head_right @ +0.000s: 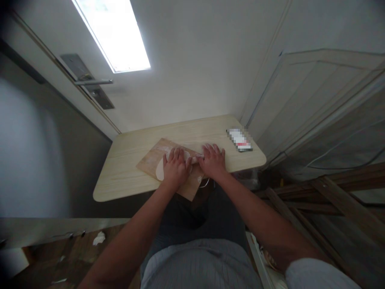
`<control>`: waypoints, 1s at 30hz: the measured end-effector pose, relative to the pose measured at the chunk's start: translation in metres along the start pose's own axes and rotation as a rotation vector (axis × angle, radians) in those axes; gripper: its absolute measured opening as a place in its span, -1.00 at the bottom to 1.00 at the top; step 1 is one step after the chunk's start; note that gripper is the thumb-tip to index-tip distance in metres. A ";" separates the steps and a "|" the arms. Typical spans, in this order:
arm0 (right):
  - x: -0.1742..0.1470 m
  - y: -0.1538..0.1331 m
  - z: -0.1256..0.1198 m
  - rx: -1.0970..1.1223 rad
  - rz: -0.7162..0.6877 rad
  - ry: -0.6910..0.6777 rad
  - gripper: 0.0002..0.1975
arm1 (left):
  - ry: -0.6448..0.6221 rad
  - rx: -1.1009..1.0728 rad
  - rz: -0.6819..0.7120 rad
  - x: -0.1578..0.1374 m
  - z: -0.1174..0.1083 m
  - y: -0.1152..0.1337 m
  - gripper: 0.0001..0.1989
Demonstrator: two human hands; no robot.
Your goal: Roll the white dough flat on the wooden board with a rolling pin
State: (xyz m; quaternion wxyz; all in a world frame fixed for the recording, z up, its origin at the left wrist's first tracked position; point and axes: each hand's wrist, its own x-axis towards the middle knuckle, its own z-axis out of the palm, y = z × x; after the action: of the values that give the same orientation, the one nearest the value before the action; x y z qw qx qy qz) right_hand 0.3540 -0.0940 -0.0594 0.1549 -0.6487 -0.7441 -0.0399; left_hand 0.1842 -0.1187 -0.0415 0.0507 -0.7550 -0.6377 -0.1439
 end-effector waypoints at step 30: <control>0.119 -0.016 0.021 -0.043 0.030 -0.188 -0.41 | -0.029 -0.057 0.004 0.111 0.018 -0.045 -0.51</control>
State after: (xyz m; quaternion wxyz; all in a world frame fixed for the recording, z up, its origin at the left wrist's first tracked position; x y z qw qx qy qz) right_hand 0.3216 0.0222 -0.0439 0.0708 -0.6639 -0.7444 0.0076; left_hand 0.1595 -0.0007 -0.0321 0.0200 -0.7593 -0.6326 -0.1510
